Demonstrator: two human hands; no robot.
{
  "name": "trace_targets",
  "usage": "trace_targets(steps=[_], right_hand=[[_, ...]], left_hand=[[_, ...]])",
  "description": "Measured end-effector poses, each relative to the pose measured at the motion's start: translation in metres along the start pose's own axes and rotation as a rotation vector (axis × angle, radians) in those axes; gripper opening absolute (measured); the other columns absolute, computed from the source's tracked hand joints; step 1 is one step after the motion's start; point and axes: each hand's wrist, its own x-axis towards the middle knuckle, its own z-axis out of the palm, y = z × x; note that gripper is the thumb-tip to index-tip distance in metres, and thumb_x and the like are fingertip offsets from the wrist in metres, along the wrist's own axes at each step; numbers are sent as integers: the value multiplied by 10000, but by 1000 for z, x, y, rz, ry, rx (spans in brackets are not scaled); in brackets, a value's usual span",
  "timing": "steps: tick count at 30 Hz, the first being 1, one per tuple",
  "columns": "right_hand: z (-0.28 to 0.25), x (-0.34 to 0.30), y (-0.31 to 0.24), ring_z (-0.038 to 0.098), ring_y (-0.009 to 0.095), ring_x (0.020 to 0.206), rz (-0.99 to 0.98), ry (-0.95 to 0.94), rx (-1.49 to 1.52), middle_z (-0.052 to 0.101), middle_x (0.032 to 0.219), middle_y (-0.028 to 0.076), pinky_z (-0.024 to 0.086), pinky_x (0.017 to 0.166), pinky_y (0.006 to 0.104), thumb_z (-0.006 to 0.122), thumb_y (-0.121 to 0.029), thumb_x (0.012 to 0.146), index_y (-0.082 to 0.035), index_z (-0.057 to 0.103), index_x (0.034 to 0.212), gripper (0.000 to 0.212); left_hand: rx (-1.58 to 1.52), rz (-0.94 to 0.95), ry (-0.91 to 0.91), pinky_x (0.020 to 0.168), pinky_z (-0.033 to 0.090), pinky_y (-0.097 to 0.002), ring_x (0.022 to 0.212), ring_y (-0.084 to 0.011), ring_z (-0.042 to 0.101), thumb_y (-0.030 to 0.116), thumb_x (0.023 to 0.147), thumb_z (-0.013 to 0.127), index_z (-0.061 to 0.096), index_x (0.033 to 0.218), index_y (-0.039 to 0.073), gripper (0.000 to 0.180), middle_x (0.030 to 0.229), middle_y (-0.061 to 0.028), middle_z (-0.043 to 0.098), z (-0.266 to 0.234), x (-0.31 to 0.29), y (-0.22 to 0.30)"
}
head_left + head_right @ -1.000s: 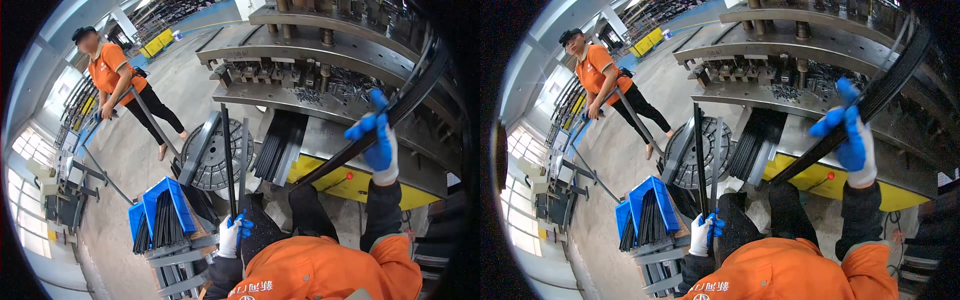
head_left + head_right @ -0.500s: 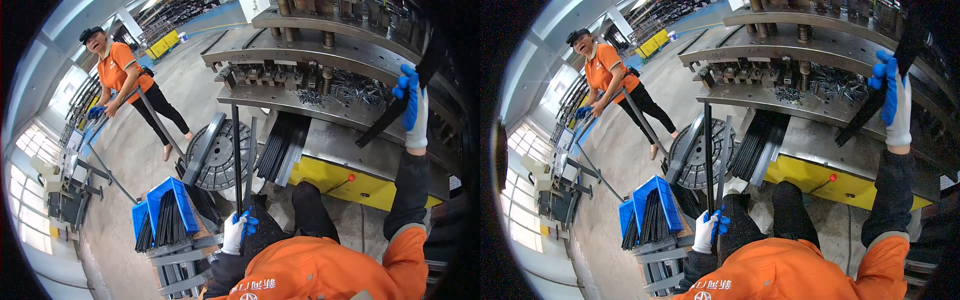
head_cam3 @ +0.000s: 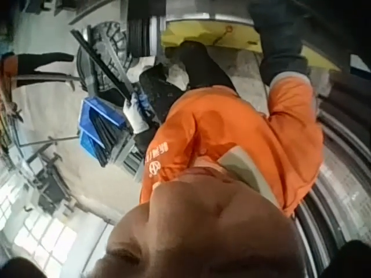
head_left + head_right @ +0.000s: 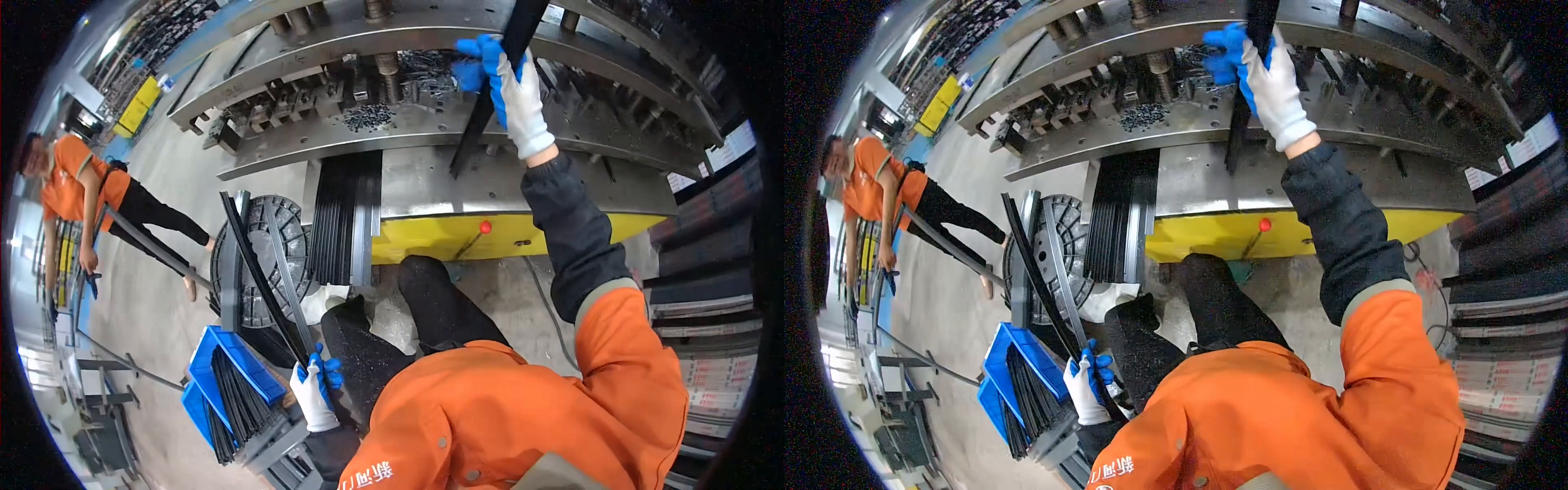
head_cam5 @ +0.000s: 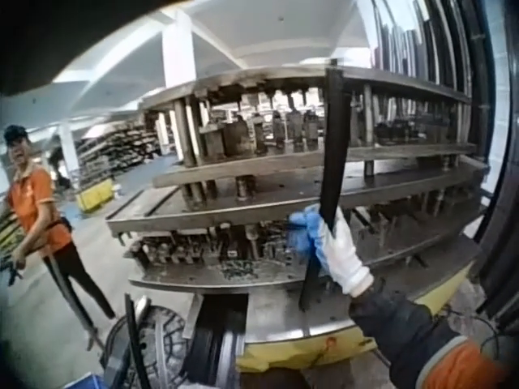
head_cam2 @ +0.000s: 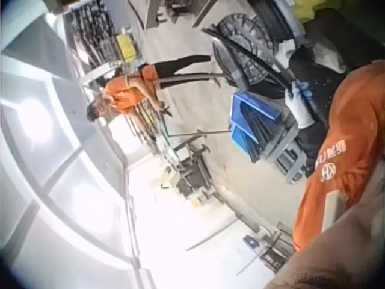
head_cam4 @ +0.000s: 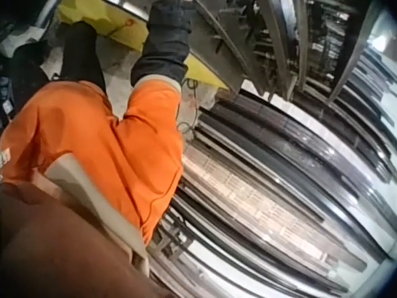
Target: Operating an industrial bending machine to shape metal strips and organizing them into storage bins.
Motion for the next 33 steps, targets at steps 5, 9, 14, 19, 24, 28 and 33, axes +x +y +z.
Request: trace_targets(steps=[5, 9, 14, 19, 24, 28, 33], right_hand=[[8, 2, -13, 572, 127, 754, 141, -177, 362, 600, 1040, 104, 502, 646, 255, 579, -273, 896, -33, 456, 1202, 409], [20, -15, 9, 558, 123, 708, 252, -178, 389, 587, 1017, 84, 495, 643, 257, 594, -276, 885, -26, 461, 1215, 435], [29, -16, 15, 561, 131, 657, 481, -218, 160, 607, 963, 67, 479, 668, 256, 586, -246, 884, -16, 564, 1121, 330], [30, -22, 20, 613, 175, 935, 403, -230, 292, 621, 1084, 112, 462, 850, 277, 577, -337, 880, 4, 571, 1118, 416], [49, -28, -4, 583, 103, 857, 515, -36, 119, 599, 1123, 79, 444, 680, 207, 518, -308, 918, -39, 533, 1219, 403], [60, -26, 10, 585, 124, 822, 506, -203, 304, 597, 1131, 90, 453, 736, 214, 555, -247, 896, -12, 483, 1241, 423], [98, -33, -50, 575, 135, 866, 503, -288, 390, 582, 1156, 94, 442, 770, 223, 550, -258, 900, -14, 480, 1251, 433]], left_hand=[[28, -2, 41, 425, 405, -211, 450, -136, 496, 109, 854, 479, 548, 1105, 5, 280, 704, -129, 622, 10, 10, -1], [-10, -21, 40, 423, 399, -208, 437, -136, 485, 114, 855, 475, 548, 1102, 5, 280, 706, -129, 623, 18, 15, 2], [55, 15, 67, 429, 409, -211, 456, -138, 504, 99, 856, 460, 550, 1088, 4, 267, 718, -130, 625, 23, 6, 8], [-23, -24, 31, 461, 455, -223, 511, -155, 560, 64, 862, 450, 545, 1040, -2, 213, 735, -143, 629, 14, 7, 1], [-80, -17, 70, 459, 442, -214, 523, -157, 561, 74, 861, 460, 539, 1035, -6, 207, 749, -151, 638, 2, -9, -4], [-131, -24, 62, 464, 441, -209, 532, -156, 567, 75, 863, 481, 537, 1055, -10, 218, 760, -147, 639, -19, -4, -25], [-97, -47, 82, 487, 463, -220, 594, -158, 598, 66, 857, 489, 525, 1047, -4, 206, 775, -135, 635, -25, -1, -34]])
